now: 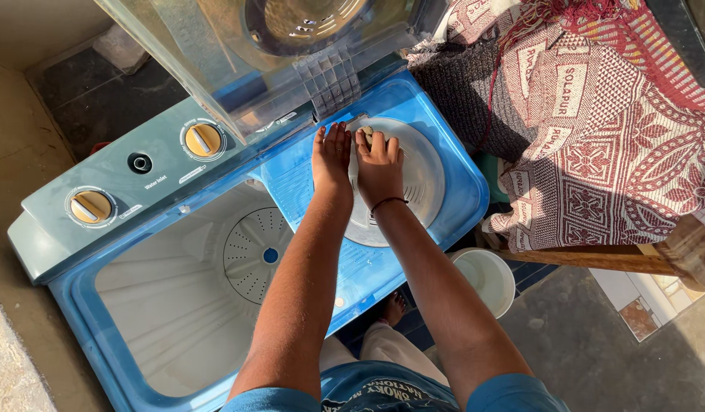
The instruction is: The person cleans the top surface and the interior tubs of a small washing machine with a sponge, wiping the control panel, the lids, and the inner walls.
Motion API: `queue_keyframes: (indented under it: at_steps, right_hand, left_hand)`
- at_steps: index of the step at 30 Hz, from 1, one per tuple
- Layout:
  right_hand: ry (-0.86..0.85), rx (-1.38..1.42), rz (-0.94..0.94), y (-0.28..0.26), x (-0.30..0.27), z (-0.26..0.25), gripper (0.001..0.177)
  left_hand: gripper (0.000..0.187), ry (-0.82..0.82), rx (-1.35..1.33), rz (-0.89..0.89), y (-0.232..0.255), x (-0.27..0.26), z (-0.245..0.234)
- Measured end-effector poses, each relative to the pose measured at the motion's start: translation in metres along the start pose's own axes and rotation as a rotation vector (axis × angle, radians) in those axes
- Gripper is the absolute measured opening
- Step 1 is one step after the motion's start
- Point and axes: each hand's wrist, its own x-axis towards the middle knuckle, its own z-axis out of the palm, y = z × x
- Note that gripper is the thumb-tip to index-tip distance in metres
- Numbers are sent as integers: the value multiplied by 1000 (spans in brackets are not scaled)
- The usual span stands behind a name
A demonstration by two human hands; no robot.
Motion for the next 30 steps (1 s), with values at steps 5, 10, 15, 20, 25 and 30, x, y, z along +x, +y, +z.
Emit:
queue_keyframes:
  at_steps: [5,10,15,20,25,30]
  right_hand:
    - [-96,57,60,4,23,4,53]
    - [-122,-22,116,9,40,7,55]
    - [-88,-7,109,23,51,16,44]
    - [-34,-70,61,53,67,31,43]
    - [102,-229,92,89,80,37,34]
    - [40,-320,140,85,76,35,25]
  left_hand:
    - [139,31,4,20,-4,-11,-9]
    - [139,12,21,-13,-8,-22,-19]
    - [139,-45,35,16,-8,-18,-23]
    - [123,-6,-14,-42,3,2,-13]
    - [116,-35,58,-38,2,5,-10]
    - [110,-42,16,-43,9,15,-8]
